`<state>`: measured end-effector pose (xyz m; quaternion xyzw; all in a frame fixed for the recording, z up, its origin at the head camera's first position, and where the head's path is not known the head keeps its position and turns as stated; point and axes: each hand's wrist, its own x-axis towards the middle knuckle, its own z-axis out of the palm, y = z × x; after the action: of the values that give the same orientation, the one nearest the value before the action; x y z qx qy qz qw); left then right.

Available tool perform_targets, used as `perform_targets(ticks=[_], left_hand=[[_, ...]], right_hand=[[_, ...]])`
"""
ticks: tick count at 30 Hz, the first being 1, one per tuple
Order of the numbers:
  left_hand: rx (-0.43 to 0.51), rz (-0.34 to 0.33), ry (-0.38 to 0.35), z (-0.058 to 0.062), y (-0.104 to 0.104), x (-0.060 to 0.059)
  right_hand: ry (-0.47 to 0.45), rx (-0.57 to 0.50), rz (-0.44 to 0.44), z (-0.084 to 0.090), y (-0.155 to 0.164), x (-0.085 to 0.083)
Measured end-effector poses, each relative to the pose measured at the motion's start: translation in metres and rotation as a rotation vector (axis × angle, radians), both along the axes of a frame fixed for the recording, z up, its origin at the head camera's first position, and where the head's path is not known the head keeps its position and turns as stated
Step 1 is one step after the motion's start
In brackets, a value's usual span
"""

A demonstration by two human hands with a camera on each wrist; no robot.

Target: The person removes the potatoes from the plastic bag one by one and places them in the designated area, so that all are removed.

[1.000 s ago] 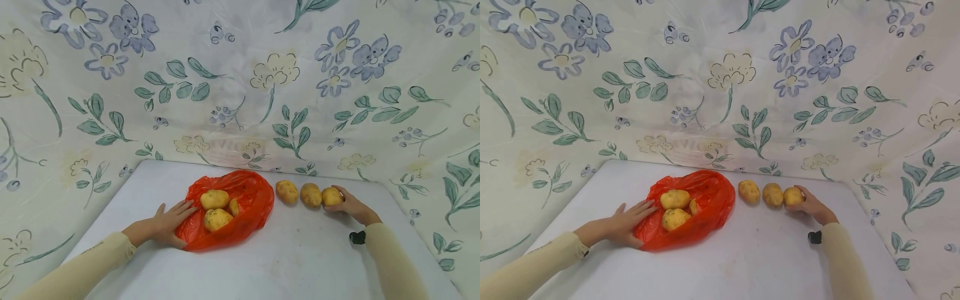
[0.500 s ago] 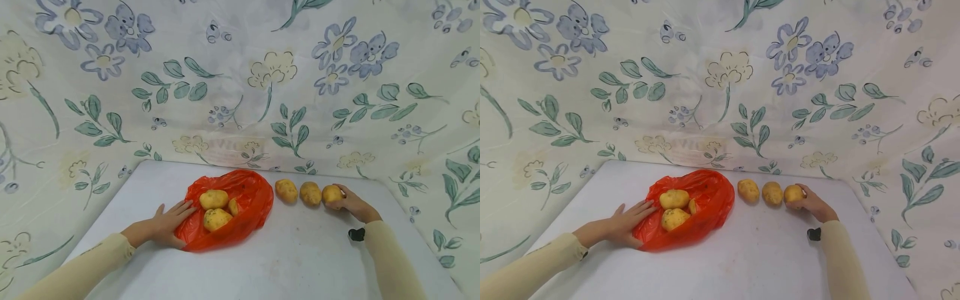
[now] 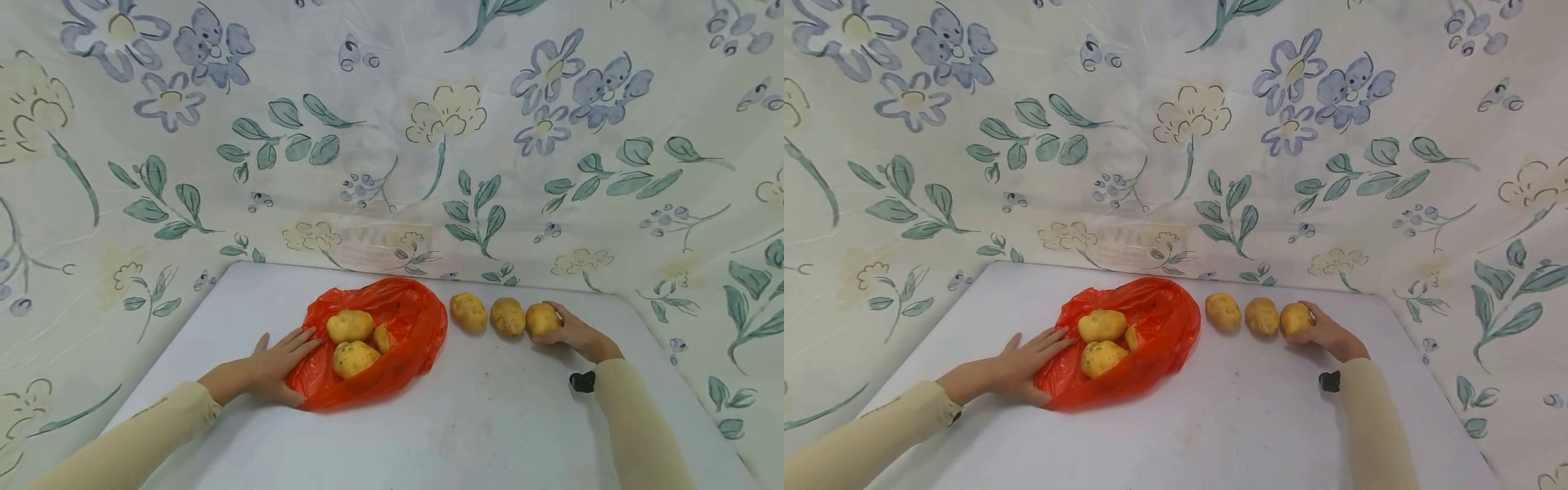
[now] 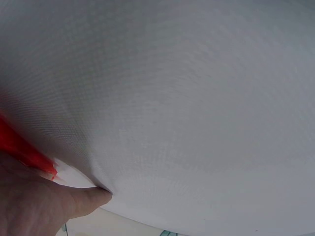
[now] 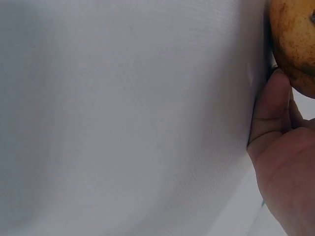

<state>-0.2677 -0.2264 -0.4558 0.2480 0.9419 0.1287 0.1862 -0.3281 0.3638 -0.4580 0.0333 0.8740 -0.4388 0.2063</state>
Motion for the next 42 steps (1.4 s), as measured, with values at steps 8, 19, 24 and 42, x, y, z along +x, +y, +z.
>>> perform_targets(ticks=[8, 19, 24, 42], left_hand=[[-0.013, 0.006, -0.004, 0.0005, 0.0008, -0.0016], [-0.004, 0.019, -0.013, 0.0004, 0.0028, 0.0019], [-0.005, 0.026, -0.016, 0.0006, 0.0033, 0.0014], [-0.009, 0.018, -0.012, -0.0011, 0.0008, 0.0007]], right_hand=[[0.003, 0.000, -0.013, 0.0014, -0.0027, 0.0023], [-0.010, 0.012, -0.003, -0.0022, 0.0000, 0.0000], [-0.019, -0.001, -0.009, -0.0005, -0.0012, -0.0002], [-0.033, 0.019, -0.022, -0.0033, -0.0002, -0.0011]])
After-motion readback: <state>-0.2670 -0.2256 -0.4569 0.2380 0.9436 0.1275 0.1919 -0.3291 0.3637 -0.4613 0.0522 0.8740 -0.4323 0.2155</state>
